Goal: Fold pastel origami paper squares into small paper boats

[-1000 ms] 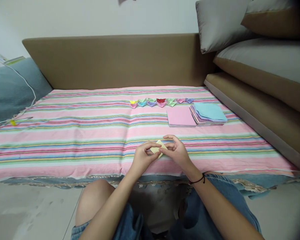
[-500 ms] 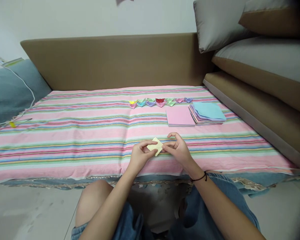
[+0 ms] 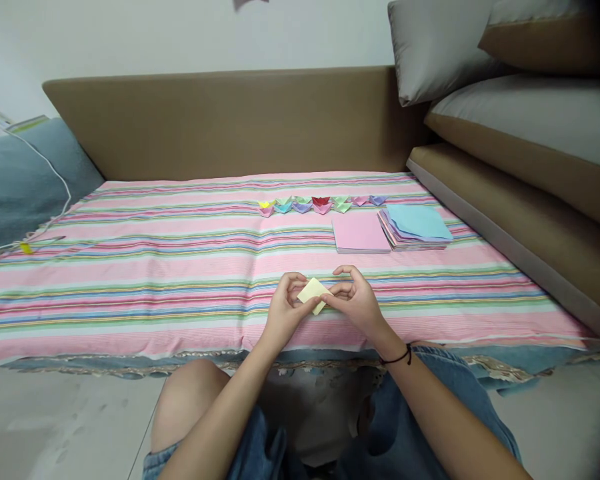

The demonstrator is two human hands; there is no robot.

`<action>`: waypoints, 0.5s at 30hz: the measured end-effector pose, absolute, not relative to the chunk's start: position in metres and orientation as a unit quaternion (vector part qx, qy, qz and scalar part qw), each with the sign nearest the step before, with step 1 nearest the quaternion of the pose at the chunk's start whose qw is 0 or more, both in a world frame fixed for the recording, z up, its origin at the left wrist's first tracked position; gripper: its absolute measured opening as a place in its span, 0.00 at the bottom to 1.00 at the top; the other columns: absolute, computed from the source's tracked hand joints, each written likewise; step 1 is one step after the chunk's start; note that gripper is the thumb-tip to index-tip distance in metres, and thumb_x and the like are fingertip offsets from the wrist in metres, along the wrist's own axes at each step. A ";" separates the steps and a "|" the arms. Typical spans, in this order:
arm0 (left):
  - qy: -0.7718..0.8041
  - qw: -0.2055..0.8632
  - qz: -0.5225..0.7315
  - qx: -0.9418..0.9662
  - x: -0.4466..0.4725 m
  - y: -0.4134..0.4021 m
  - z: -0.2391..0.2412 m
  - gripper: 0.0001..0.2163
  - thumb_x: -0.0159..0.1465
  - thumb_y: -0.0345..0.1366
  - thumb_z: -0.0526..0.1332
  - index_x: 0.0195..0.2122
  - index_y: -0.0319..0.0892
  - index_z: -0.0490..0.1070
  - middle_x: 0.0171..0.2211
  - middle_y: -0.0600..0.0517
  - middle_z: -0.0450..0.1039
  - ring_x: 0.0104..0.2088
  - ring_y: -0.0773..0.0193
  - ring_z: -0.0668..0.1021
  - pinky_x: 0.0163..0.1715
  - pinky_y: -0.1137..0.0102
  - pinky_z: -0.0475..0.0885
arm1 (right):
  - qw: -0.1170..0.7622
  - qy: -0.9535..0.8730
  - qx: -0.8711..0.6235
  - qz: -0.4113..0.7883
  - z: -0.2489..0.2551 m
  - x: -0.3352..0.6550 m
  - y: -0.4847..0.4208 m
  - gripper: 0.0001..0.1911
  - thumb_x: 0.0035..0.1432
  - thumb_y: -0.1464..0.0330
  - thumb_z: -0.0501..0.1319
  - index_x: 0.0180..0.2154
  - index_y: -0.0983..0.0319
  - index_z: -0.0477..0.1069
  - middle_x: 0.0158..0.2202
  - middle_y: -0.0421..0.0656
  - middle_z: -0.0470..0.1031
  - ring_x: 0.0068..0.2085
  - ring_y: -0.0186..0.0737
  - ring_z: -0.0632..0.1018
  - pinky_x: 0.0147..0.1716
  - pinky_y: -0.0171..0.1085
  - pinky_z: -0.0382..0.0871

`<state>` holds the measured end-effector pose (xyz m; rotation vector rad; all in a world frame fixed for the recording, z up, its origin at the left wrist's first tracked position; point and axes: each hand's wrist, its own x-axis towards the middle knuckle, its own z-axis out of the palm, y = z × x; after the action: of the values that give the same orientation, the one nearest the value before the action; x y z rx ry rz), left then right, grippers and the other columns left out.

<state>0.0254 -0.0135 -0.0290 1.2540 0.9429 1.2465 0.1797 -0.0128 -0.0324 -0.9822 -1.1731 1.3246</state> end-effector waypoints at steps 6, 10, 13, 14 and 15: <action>0.407 0.588 0.518 0.471 0.022 -0.014 -0.026 0.24 0.49 0.38 0.69 0.39 0.45 0.55 0.22 0.58 0.73 0.22 0.66 0.76 0.24 0.74 0.69 | 0.514 -0.489 -0.418 0.567 -0.029 0.178 -0.014 0.26 0.44 0.62 0.69 0.39 0.56 0.55 0.24 0.36 0.77 0.27 0.41 0.80 0.30 0.37 0.74; 0.395 0.598 0.524 0.460 0.020 -0.013 -0.025 0.24 0.48 0.38 0.70 0.37 0.46 0.53 0.21 0.58 0.74 0.22 0.63 0.78 0.24 0.73 0.70 | 0.511 -0.487 -0.412 0.576 -0.026 0.179 -0.014 0.23 0.45 0.62 0.68 0.37 0.57 0.56 0.25 0.38 0.78 0.27 0.41 0.80 0.31 0.39 0.75; 0.389 0.596 0.528 0.463 0.020 -0.012 -0.026 0.23 0.49 0.37 0.70 0.36 0.46 0.53 0.22 0.58 0.74 0.23 0.64 0.78 0.24 0.74 0.69 | 0.516 -0.504 -0.405 0.562 -0.026 0.179 -0.014 0.17 0.46 0.63 0.67 0.33 0.57 0.61 0.23 0.37 0.77 0.27 0.40 0.79 0.31 0.40 0.75; 0.387 0.595 0.530 0.464 0.020 -0.012 -0.026 0.23 0.49 0.37 0.70 0.35 0.45 0.53 0.23 0.58 0.74 0.23 0.65 0.77 0.24 0.75 0.69 | 0.518 -0.515 -0.402 0.552 -0.027 0.179 -0.014 0.14 0.47 0.63 0.67 0.32 0.58 0.64 0.24 0.38 0.77 0.28 0.40 0.79 0.32 0.40 0.75; 0.384 0.594 0.532 0.466 0.020 -0.012 -0.027 0.22 0.49 0.37 0.70 0.35 0.45 0.54 0.23 0.59 0.74 0.23 0.66 0.77 0.24 0.75 0.69 | 0.517 -0.530 -0.400 0.540 -0.027 0.180 -0.014 0.10 0.48 0.63 0.66 0.31 0.59 0.68 0.26 0.39 0.77 0.29 0.40 0.79 0.33 0.40 0.75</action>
<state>0.0200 -0.0119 -0.0269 1.0830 0.8912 1.2352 0.1796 -0.0139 -0.0273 -0.9605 -1.2732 1.2975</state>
